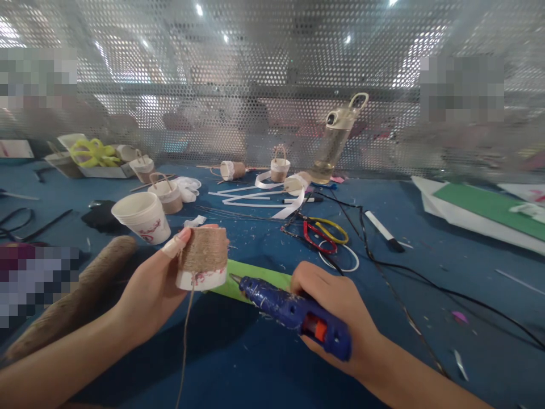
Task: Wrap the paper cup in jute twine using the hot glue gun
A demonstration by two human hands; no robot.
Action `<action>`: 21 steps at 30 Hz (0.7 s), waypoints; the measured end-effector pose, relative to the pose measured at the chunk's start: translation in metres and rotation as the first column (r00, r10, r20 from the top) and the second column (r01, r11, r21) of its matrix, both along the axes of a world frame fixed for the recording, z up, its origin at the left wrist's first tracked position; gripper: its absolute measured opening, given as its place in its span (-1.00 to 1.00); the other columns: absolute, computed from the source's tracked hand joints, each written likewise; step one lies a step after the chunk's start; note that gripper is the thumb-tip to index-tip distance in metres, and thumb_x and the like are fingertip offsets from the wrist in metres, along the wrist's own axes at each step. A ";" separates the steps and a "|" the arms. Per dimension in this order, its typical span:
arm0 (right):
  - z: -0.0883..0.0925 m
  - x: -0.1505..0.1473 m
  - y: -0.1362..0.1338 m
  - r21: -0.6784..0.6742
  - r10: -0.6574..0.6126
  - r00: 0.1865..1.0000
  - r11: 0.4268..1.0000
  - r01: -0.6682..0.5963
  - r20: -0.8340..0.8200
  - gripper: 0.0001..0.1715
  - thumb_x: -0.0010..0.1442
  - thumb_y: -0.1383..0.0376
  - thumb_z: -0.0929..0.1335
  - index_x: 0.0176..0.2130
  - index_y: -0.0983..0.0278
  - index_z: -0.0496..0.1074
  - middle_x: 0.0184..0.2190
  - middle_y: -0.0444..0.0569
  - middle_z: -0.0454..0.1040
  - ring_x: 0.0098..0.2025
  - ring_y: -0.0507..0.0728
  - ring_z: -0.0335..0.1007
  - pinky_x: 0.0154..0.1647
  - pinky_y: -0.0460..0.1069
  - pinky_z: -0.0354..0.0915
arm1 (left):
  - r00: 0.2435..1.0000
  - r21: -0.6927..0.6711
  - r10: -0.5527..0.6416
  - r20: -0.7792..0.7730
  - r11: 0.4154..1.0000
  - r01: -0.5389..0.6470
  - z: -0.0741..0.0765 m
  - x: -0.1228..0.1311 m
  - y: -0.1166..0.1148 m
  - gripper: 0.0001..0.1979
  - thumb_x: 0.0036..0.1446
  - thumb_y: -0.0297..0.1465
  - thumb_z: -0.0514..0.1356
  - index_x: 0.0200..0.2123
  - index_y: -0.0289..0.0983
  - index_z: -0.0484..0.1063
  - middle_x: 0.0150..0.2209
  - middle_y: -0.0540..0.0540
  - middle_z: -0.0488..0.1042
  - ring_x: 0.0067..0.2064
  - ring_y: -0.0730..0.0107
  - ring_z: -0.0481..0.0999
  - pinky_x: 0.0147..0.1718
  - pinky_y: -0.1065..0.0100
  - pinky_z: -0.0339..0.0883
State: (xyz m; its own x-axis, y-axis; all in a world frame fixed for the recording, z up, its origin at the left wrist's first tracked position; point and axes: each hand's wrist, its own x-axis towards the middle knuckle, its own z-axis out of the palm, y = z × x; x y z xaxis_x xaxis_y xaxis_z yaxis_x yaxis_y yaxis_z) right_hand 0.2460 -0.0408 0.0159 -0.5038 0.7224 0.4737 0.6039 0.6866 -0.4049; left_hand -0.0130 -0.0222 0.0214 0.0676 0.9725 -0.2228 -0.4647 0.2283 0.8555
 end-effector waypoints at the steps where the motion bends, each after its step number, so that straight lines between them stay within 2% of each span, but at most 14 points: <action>1: -0.006 0.002 0.003 -0.013 0.004 1.000 1.000 -0.004 0.018 -0.93 0.10 0.35 0.29 -0.34 0.17 0.28 -0.42 -0.15 0.45 -0.50 0.04 0.34 -0.51 -0.06 0.25 | 1.000 0.024 0.018 0.006 1.000 -0.018 0.000 -0.001 0.001 -0.59 0.20 -0.11 0.29 0.03 -0.21 0.56 -0.09 -0.11 0.60 -0.08 0.22 0.58 -0.16 0.33 0.47; 4: -0.024 0.005 0.010 -0.042 -0.020 0.994 0.999 0.025 0.105 -0.72 0.14 0.39 0.31 -0.11 0.17 0.35 -0.26 -0.10 0.54 -0.42 0.10 0.48 -0.45 -0.02 0.29 | 0.999 0.060 0.037 0.000 0.998 -0.036 0.000 -0.002 0.002 -0.59 0.16 -0.12 0.33 0.02 -0.18 0.56 -0.16 -0.07 0.59 -0.14 0.26 0.57 -0.19 0.34 0.46; 6: -0.031 0.004 0.014 -0.072 -0.097 0.985 0.992 0.108 0.146 -0.59 0.20 0.38 0.32 0.06 0.17 0.34 -0.12 -0.01 0.56 -0.25 0.18 0.56 -0.30 0.05 0.40 | 1.000 0.066 0.023 -0.013 0.998 -0.022 0.001 -0.002 0.001 -0.59 0.14 -0.11 0.34 0.00 -0.17 0.56 -0.18 -0.06 0.58 -0.16 0.28 0.55 -0.23 0.36 0.44; 8: -0.035 0.001 0.017 -0.091 -0.120 0.977 0.986 0.138 0.176 -0.42 0.24 0.23 0.41 0.21 0.21 0.27 0.02 0.10 0.53 -0.03 0.27 0.55 -0.06 0.16 0.44 | 1.000 0.067 0.009 -0.021 0.998 -0.007 0.002 -0.001 -0.001 -0.58 0.12 -0.11 0.35 -0.01 -0.18 0.56 -0.18 -0.06 0.57 -0.16 0.28 0.54 -0.25 0.37 0.42; 9: -0.036 -0.001 0.019 -0.093 -0.116 0.976 0.986 0.135 0.185 -0.25 0.21 0.10 0.46 0.27 0.23 0.22 0.07 0.15 0.50 0.05 0.32 0.50 0.02 0.21 0.42 | 1.000 0.067 0.001 -0.026 0.998 0.001 0.002 -0.001 -0.001 -0.58 0.11 -0.11 0.36 -0.02 -0.18 0.56 -0.17 -0.06 0.56 -0.16 0.27 0.54 -0.25 0.36 0.41; 11: -0.035 -0.003 0.021 -0.099 -0.078 0.978 0.990 0.099 0.192 0.10 0.05 -0.13 0.53 0.35 0.26 0.15 0.13 0.20 0.46 0.13 0.39 0.43 0.11 0.29 0.37 | 0.999 0.071 -0.016 -0.031 0.997 0.018 0.003 0.000 -0.003 -0.57 0.09 -0.12 0.37 -0.02 -0.18 0.56 -0.15 -0.07 0.56 -0.13 0.24 0.53 -0.22 0.34 0.41; 12: -0.033 -0.004 0.021 -0.093 -0.049 0.981 0.993 0.068 0.185 0.20 -0.03 -0.21 0.54 0.36 0.27 0.15 0.13 0.21 0.45 0.13 0.41 0.40 0.13 0.32 0.35 | 0.999 0.072 -0.030 -0.034 0.997 0.033 0.004 0.000 -0.003 -0.57 0.08 -0.12 0.38 -0.02 -0.17 0.56 -0.13 -0.07 0.56 -0.11 0.23 0.52 -0.20 0.33 0.40; 13: -0.031 -0.004 0.020 -0.087 -0.020 0.985 0.996 0.035 0.170 0.22 -0.06 -0.25 0.53 0.34 0.28 0.18 0.12 0.22 0.45 0.13 0.42 0.38 0.14 0.35 0.33 | 0.998 0.076 -0.046 -0.034 0.996 0.049 0.004 0.000 -0.003 -0.57 0.07 -0.12 0.39 -0.02 -0.17 0.57 -0.11 -0.07 0.57 -0.09 0.22 0.52 -0.19 0.32 0.40; 15: -0.026 -0.007 0.016 -0.075 0.021 0.994 0.997 -0.013 0.107 0.02 0.01 -0.24 0.50 0.24 0.27 0.32 0.07 0.19 0.49 0.10 0.40 0.38 0.14 0.34 0.30 | 0.997 0.089 -0.074 -0.030 0.993 0.076 0.003 0.000 -0.003 -0.56 0.05 -0.13 0.41 -0.02 -0.17 0.57 -0.09 -0.08 0.57 -0.05 0.21 0.51 -0.15 0.32 0.37; 18: -0.015 -0.017 0.004 -0.149 0.041 0.997 0.988 -0.050 -0.061 -0.63 0.30 0.00 0.41 -0.09 0.23 0.49 -0.13 0.07 0.55 -0.06 0.26 0.43 0.00 0.20 0.34 | 0.995 0.113 -0.100 -0.026 0.988 0.102 0.002 0.000 -0.004 -0.54 0.04 -0.16 0.43 0.01 -0.15 0.56 -0.03 -0.07 0.58 0.00 0.20 0.50 -0.09 0.32 0.34; 19: -0.011 -0.021 -0.001 -0.233 0.039 0.991 0.970 -0.068 -0.126 -0.72 0.35 0.07 0.37 -0.20 0.22 0.49 -0.19 0.04 0.55 -0.11 0.22 0.44 -0.05 0.15 0.35 | 0.994 0.119 -0.105 -0.027 0.987 0.108 0.001 0.000 -0.004 -0.53 0.04 -0.16 0.43 0.02 -0.14 0.56 -0.02 -0.06 0.58 0.00 0.21 0.49 -0.07 0.31 0.33; 20: -0.006 -0.027 -0.007 -0.354 0.013 0.981 0.932 -0.082 -0.193 -0.71 0.39 0.10 0.32 -0.28 0.22 0.47 -0.23 0.01 0.54 -0.17 0.17 0.44 -0.12 0.09 0.35 | 0.994 0.126 -0.109 -0.027 0.986 0.111 0.001 0.000 -0.004 -0.53 0.04 -0.16 0.43 0.02 -0.14 0.56 -0.02 -0.06 0.58 0.00 0.21 0.49 -0.06 0.30 0.32; 21: -0.002 -0.032 -0.012 -0.492 -0.023 0.967 0.864 -0.108 -0.252 -0.67 0.40 0.09 0.31 -0.33 0.22 0.44 -0.26 -0.01 0.53 -0.24 0.12 0.43 -0.21 0.04 0.35 | 0.993 0.135 -0.111 -0.029 0.984 0.114 0.002 0.000 -0.005 -0.54 0.04 -0.16 0.43 0.01 -0.15 0.56 -0.03 -0.06 0.58 0.00 0.21 0.49 -0.05 0.30 0.32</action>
